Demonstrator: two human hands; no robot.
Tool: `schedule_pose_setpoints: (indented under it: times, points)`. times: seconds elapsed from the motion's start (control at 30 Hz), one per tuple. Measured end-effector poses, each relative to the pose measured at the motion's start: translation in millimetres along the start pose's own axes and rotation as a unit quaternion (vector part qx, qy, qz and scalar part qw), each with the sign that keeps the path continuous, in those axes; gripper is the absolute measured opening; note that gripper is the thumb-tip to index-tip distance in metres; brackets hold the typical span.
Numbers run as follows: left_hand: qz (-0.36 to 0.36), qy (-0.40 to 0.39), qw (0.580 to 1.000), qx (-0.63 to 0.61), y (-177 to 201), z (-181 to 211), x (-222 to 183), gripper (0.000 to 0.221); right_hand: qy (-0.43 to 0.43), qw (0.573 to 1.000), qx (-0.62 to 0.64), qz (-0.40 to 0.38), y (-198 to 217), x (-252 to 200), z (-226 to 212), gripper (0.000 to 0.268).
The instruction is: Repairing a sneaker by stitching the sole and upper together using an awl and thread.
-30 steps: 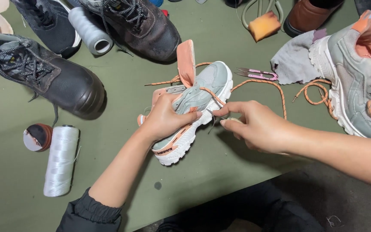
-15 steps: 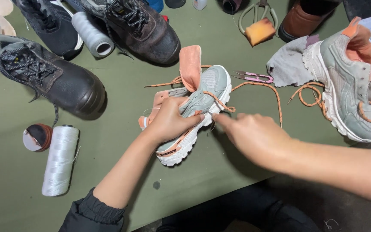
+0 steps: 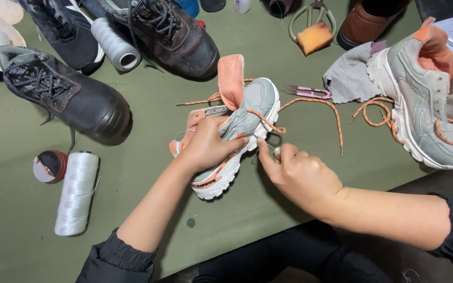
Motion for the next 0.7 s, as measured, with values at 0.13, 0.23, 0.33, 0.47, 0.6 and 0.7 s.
schedule_pose_setpoints:
  times: [0.13,0.23,0.33,0.47,0.6,0.7]
  points:
    - [0.003,0.005,1.000,0.002,0,-2,-1,0.022,-0.087,0.864,0.376,-0.323,-42,17,33,0.027]
    - [0.004,0.007,1.000,0.004,0,1,0,0.020,-0.227,0.648,0.566,-0.455,-65,10,44,0.030]
    - [-0.003,-0.002,1.000,0.014,-5,2,-1,0.024,-0.188,0.684,0.537,-0.456,-52,-4,28,0.032]
    - [0.000,-0.029,0.999,0.035,-8,-4,4,0.029,-0.032,0.985,0.127,-0.111,-22,-15,1,0.043]
    - [0.021,-0.012,0.999,0.046,1,1,-1,0.034,-0.137,0.953,0.244,-0.117,-40,-32,2,0.057]
    - [0.025,0.013,0.998,0.063,2,6,-3,0.038,-0.191,0.948,0.239,-0.083,-34,-35,1,0.050]
Point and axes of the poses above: each hand's wrist, its own x-axis towards the middle knuckle, its own y-axis out of the back of the hand, z = x × y, the point moved 7 cm from there along x, towards the middle knuckle, and after that the axes turned 6 degrees about -x, right-handed, at the moved point
